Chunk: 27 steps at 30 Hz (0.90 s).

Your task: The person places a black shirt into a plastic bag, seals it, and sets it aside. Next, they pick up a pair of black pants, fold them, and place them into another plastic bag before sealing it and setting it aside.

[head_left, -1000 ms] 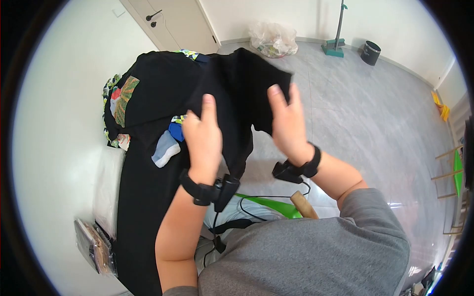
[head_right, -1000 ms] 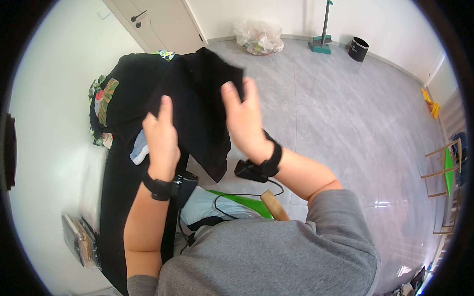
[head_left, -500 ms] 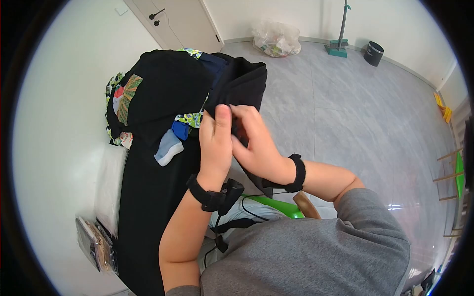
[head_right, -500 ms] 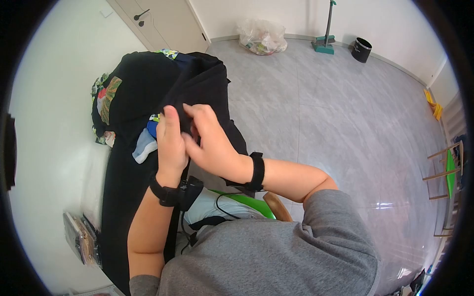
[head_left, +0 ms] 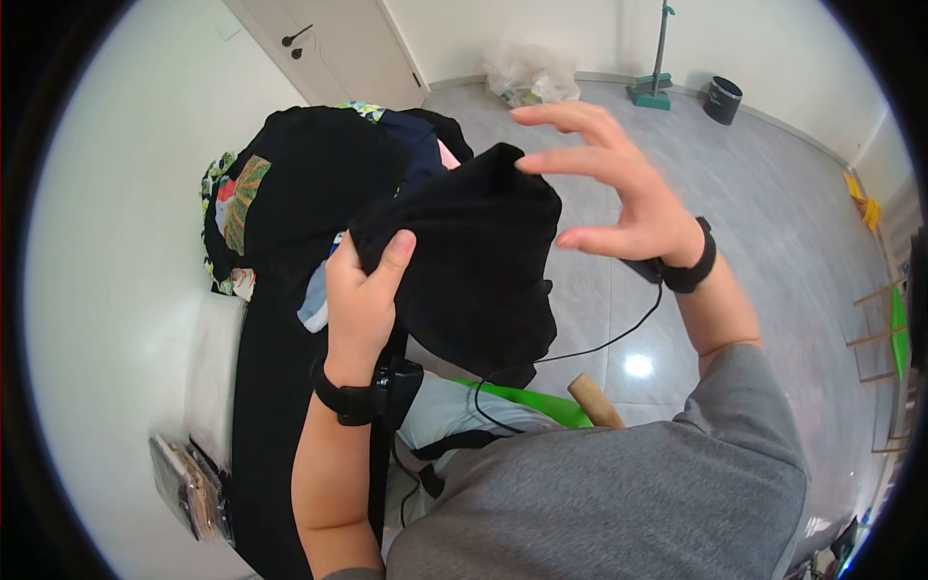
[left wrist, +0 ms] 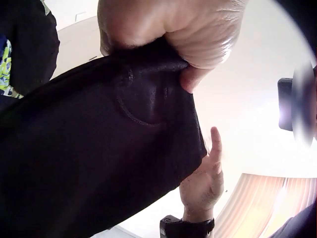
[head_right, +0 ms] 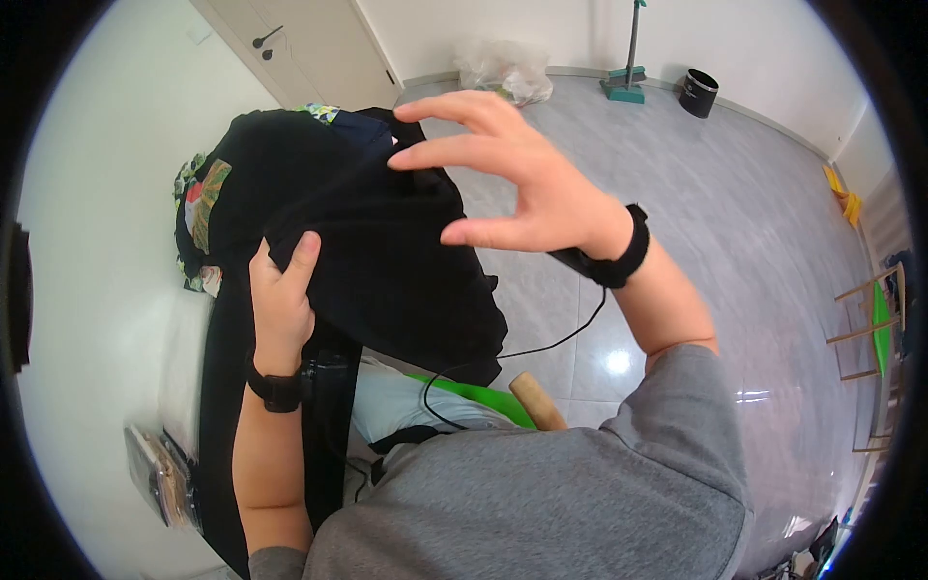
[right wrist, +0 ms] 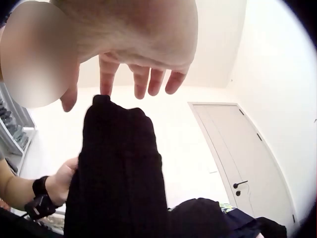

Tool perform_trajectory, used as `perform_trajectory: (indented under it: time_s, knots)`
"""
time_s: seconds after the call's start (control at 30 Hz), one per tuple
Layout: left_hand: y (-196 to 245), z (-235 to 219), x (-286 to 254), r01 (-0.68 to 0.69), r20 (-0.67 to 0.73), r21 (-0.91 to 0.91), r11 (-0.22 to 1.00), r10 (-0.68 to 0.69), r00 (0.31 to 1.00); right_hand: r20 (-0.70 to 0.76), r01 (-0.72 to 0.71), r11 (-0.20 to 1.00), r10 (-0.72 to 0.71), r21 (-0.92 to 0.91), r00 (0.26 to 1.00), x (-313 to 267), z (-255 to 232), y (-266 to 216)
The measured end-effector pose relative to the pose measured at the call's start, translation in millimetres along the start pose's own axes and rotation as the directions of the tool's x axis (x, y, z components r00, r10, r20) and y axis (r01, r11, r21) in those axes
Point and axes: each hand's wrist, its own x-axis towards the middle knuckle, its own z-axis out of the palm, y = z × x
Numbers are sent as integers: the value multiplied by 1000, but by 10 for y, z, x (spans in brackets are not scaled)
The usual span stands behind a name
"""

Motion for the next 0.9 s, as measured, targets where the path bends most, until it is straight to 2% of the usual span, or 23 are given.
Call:
perform_trajectory:
  time_s: [0.1,0.23,0.3,0.33,0.4,0.47,0.5,0.53,0.57,0.6,0.67,0.7,0.73,0.77,0.8,0.87,0.9]
  knots:
    - [37,27,-17,-21,25,34,999,20,999,207,112,992,-98,-55,973,36,-3,113]
    - [88,13,-18,-73,37,70,995,71,997,300,156,981,-114,-119,947,28,32,239]
    - [124,-43,7,-142,67,260,955,128,989,343,71,996,-46,-62,938,1,24,292]
    - [154,-64,19,-139,66,261,955,126,990,343,70,996,-45,-59,938,-4,5,289]
    - [203,-104,43,-130,100,309,942,104,990,406,-289,957,251,33,879,2,-48,257]
    - [210,-159,75,-108,87,292,950,86,992,404,-248,967,206,54,891,-23,-15,274]
    - [240,-190,93,-73,89,266,961,51,995,252,-334,907,271,257,929,-45,92,259]
    - [253,-218,113,-37,91,240,970,16,996,107,-369,807,362,460,926,-29,198,211]
    - [203,-242,135,25,98,141,990,-39,994,-2,-320,744,397,587,918,24,313,140]
    - [186,-274,147,34,97,143,989,-48,994,0,-324,737,402,592,916,62,369,121]
    - [155,-362,173,110,54,172,979,-121,991,84,-480,627,552,613,829,90,471,93]
    - [183,-370,204,-2,-2,405,914,3,1000,83,-484,617,561,621,823,95,527,77]
    - [216,-346,196,8,4,410,912,-10,1000,82,-505,704,542,500,836,96,582,61]
    - [275,-312,181,-181,76,580,794,169,983,88,-515,775,522,367,849,96,637,44]
    - [364,-239,170,-352,180,706,615,325,929,101,-511,830,502,224,859,101,702,25]
    - [419,-124,191,-419,379,715,560,193,905,60,-409,889,405,208,912,54,918,17]
    - [382,-89,213,-393,422,677,623,109,900,35,-351,913,352,209,935,72,986,-23]
